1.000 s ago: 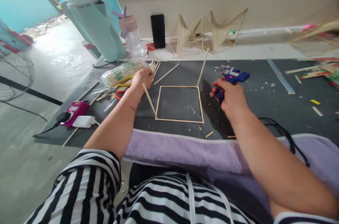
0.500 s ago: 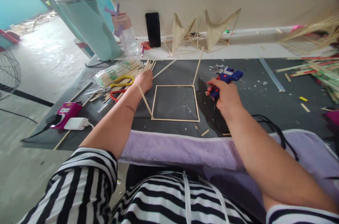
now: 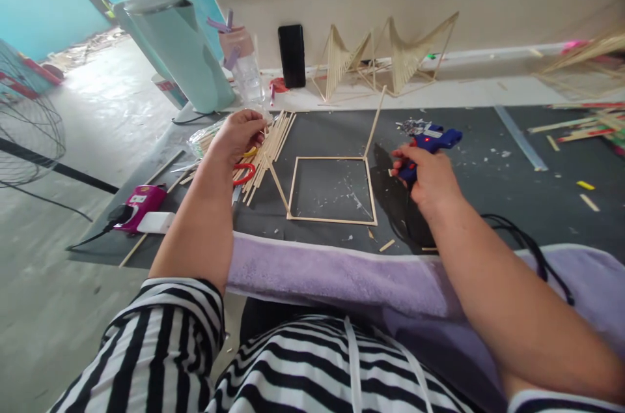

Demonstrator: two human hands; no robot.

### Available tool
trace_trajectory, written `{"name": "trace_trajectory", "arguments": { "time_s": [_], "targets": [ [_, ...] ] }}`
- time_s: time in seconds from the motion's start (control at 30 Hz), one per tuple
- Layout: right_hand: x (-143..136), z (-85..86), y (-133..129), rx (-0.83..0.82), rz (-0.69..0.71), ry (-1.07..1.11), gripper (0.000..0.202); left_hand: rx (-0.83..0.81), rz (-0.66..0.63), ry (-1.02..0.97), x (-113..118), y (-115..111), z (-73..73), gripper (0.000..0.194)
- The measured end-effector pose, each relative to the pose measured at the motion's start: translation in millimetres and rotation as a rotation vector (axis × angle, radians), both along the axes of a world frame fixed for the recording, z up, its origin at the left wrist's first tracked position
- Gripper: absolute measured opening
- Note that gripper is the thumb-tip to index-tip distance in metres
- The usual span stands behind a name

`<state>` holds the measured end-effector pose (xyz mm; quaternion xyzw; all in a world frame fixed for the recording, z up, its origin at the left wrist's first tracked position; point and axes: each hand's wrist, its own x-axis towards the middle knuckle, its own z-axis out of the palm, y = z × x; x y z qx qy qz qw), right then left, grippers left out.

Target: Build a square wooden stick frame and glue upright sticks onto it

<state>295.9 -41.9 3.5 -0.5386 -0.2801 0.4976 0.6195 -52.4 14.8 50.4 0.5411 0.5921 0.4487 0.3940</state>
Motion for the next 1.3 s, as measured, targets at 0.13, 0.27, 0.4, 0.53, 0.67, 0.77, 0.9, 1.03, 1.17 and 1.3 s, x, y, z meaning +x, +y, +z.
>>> {"name": "trace_trajectory", "arguments": {
  "time_s": [0.13,0.27,0.4,0.53,0.67,0.77,0.9,1.03,1.17,1.3],
  "targets": [
    [-1,1.0,0,0.004,-0.001,0.005,0.016,0.134,0.039,-0.072,-7,-7,12.3,0.016],
    [-2,2.0,0,-0.012,-0.014,0.009,0.016,0.204,0.08,-0.112,-11,-14,21.5,0.024],
    [-1,1.3,0,-0.01,-0.006,0.005,0.016,0.178,0.08,-0.058,-14,-18,24.7,0.018],
    [0,-1.2,0,0.009,0.009,-0.01,0.015,0.14,0.053,-0.045,-11,-17,20.7,0.01],
    [0,-3.2,1,0.035,0.014,-0.006,0.015,0.08,-0.007,0.006,-7,-12,10.4,0.01],
    [0,-2.7,1,0.031,0.01,-0.012,0.016,0.022,-0.056,0.062,-5,-7,0.3,0.008],
    [-1,-0.7,1,0.017,0.002,-0.012,0.015,-0.036,-0.11,0.077,0,-4,-11.5,0.008],
    [-1,0.2,1,0.017,0.005,0.0,0.016,-0.085,-0.142,0.11,8,-5,-17.0,0.009],
    [-1,0.0,1,0.013,-0.001,0.0,0.015,-0.138,-0.178,0.117,14,-9,-17.7,0.013],
    [-2,-0.8,1,0.02,-0.002,-0.004,0.015,-0.153,-0.232,0.103,16,-12,-17.2,0.017]
  ]
}}
